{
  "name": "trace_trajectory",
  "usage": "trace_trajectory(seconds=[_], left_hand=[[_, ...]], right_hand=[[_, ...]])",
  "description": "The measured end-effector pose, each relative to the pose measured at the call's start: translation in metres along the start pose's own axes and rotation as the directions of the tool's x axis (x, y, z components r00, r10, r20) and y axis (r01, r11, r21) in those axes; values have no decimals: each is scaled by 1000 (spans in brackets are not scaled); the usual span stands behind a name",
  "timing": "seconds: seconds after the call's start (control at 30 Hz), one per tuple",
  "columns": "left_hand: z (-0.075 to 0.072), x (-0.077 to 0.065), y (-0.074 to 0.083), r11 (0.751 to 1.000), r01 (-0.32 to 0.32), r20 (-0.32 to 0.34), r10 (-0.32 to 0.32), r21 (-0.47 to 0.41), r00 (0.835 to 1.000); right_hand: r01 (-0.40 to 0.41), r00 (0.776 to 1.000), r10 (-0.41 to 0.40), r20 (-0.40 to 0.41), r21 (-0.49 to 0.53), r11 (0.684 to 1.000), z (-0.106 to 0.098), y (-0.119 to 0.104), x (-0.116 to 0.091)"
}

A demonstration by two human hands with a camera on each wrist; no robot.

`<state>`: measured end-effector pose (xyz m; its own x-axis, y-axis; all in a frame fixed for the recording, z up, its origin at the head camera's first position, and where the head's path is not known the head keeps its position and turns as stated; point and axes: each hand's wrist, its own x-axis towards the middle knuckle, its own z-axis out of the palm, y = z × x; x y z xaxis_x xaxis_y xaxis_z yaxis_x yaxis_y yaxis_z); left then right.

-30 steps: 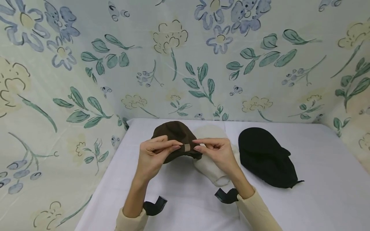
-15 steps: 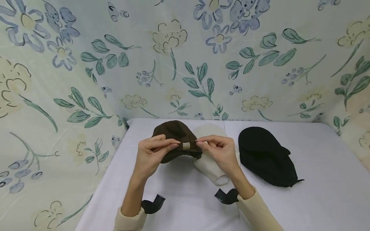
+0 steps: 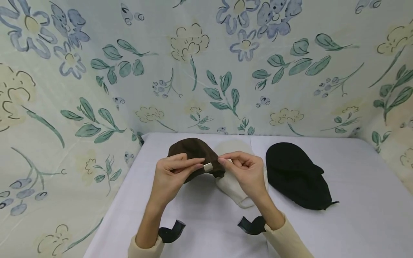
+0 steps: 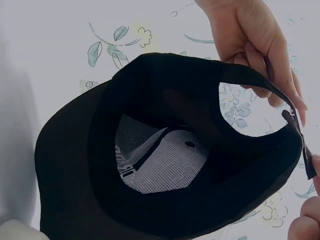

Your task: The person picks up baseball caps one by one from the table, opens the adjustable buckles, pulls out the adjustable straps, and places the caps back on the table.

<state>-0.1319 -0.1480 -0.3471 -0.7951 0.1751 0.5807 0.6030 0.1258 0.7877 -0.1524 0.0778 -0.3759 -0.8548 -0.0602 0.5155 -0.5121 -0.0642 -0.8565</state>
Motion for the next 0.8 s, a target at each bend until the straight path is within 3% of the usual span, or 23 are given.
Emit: trace_trajectory(seconds=[0.2, 0.5, 0.8], left_hand=[[6, -2, 6, 1000, 19, 14, -19, 11, 1000], [13, -4, 6, 994, 105, 33, -106, 7, 994], [16, -3, 4, 995, 87, 58, -84, -53, 995]], right_hand=[[11, 999, -11, 31, 3, 1000, 5, -3, -3], [117, 990, -120, 79, 43, 992, 9, 1, -6], [186, 976, -194, 97, 82, 979, 11, 2, -7]])
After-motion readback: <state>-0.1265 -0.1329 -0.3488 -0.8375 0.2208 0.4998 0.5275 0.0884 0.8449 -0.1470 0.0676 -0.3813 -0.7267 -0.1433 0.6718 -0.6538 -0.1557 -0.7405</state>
